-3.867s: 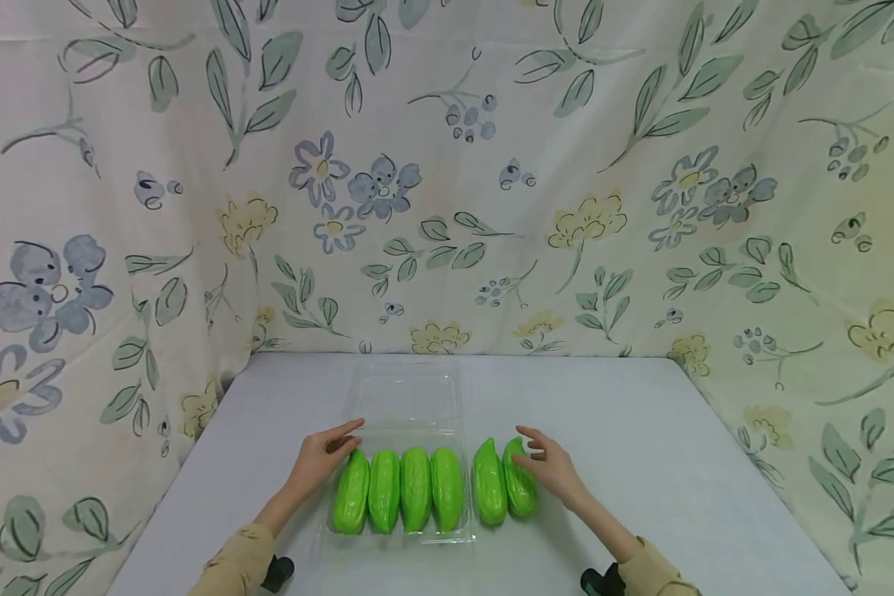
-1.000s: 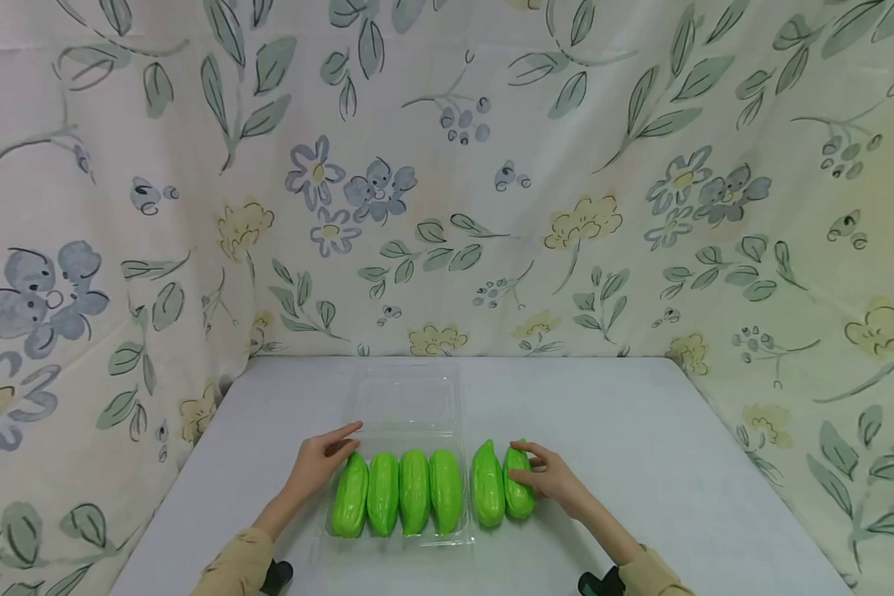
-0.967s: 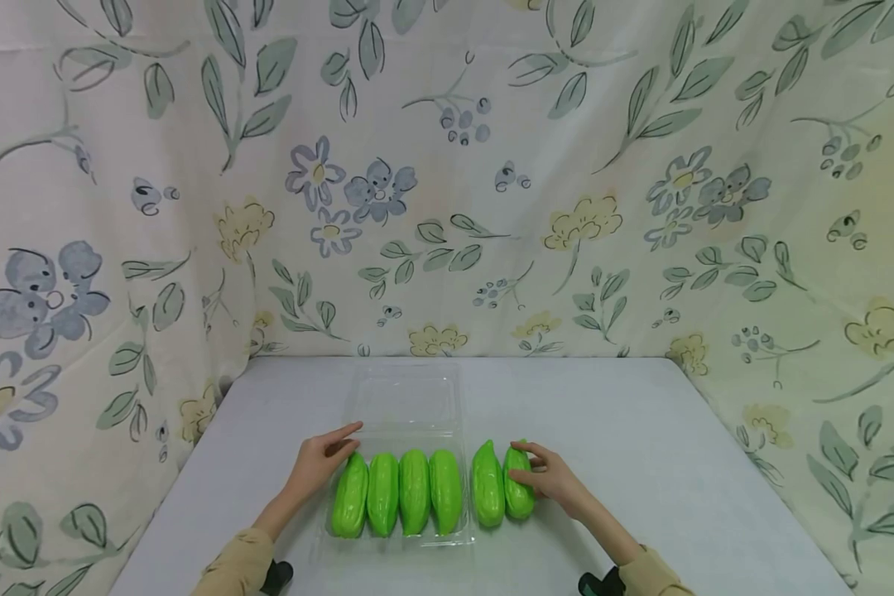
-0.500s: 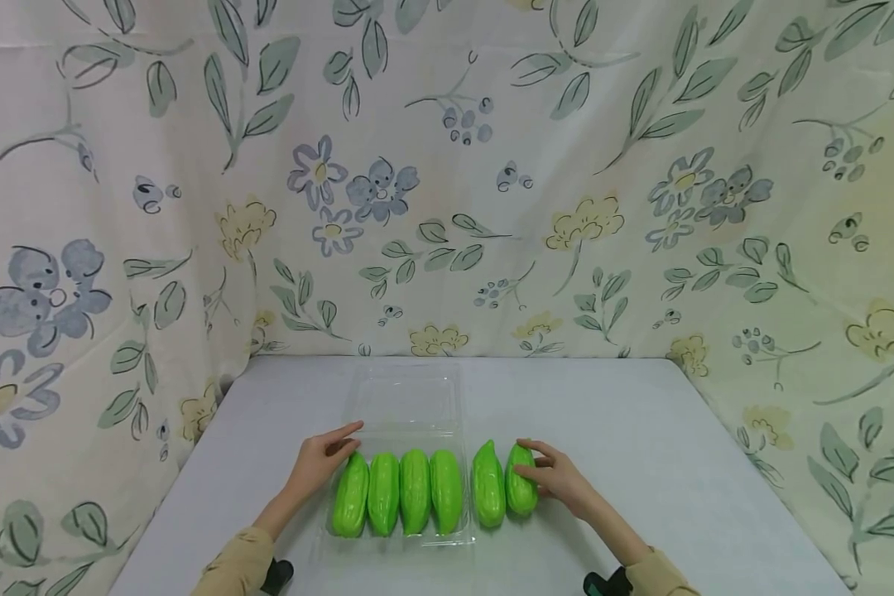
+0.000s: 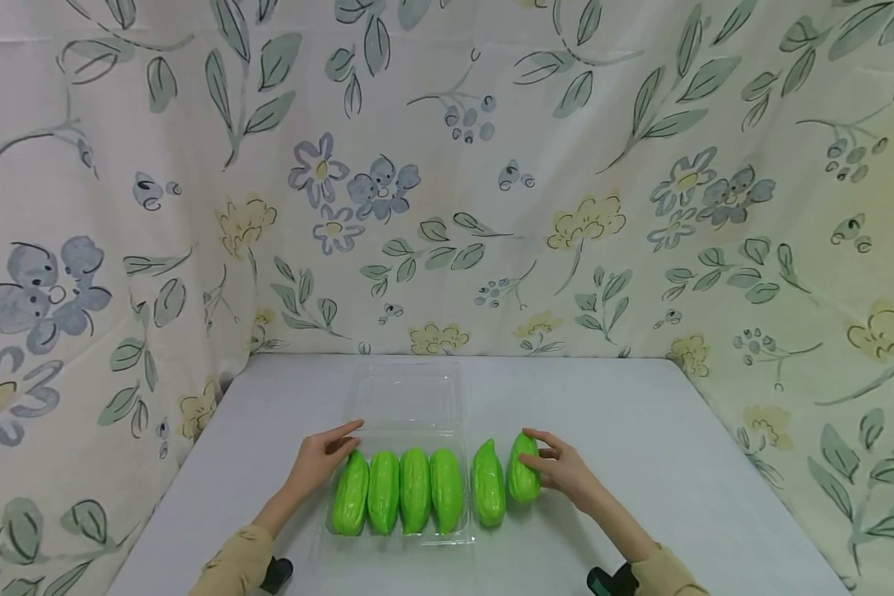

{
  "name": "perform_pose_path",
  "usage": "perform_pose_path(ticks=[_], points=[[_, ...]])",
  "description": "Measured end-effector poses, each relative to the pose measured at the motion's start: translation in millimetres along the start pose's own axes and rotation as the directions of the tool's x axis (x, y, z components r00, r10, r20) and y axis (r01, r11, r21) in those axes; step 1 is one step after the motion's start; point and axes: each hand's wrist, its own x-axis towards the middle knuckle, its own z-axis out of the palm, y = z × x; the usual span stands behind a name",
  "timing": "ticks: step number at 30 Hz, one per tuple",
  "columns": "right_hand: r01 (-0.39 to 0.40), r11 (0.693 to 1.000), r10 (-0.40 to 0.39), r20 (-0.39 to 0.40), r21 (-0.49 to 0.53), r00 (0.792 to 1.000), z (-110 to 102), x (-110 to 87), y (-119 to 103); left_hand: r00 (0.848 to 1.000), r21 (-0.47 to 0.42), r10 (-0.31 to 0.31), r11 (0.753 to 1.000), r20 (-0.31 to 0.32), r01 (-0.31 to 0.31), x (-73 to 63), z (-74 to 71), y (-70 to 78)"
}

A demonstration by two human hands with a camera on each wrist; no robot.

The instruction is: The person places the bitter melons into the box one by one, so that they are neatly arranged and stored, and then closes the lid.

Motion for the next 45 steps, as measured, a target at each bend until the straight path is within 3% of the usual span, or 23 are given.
perform_pose_path(ticks=[20,30,45], points=[[0.012,0.999,-0.011,-0.033,0.031,0.999,10,-2.8,-6,1.0,-0.016,0.015,1.0,0.003,-0.015,-0.1,0.7,-0.1],[0.066,0.996,-0.066,0.0,0.06,0.998,21,-6.5,-17,1.0,-0.012,0.01,1.0,0.005,-0.01,0.8,1.2,-1.4],[0.08,0.993,-0.08,0.007,0.089,0.997,39,-4.2,-26,1.0,-0.003,-0.006,1.0,0.008,0.006,0.3,0.6,-0.2]])
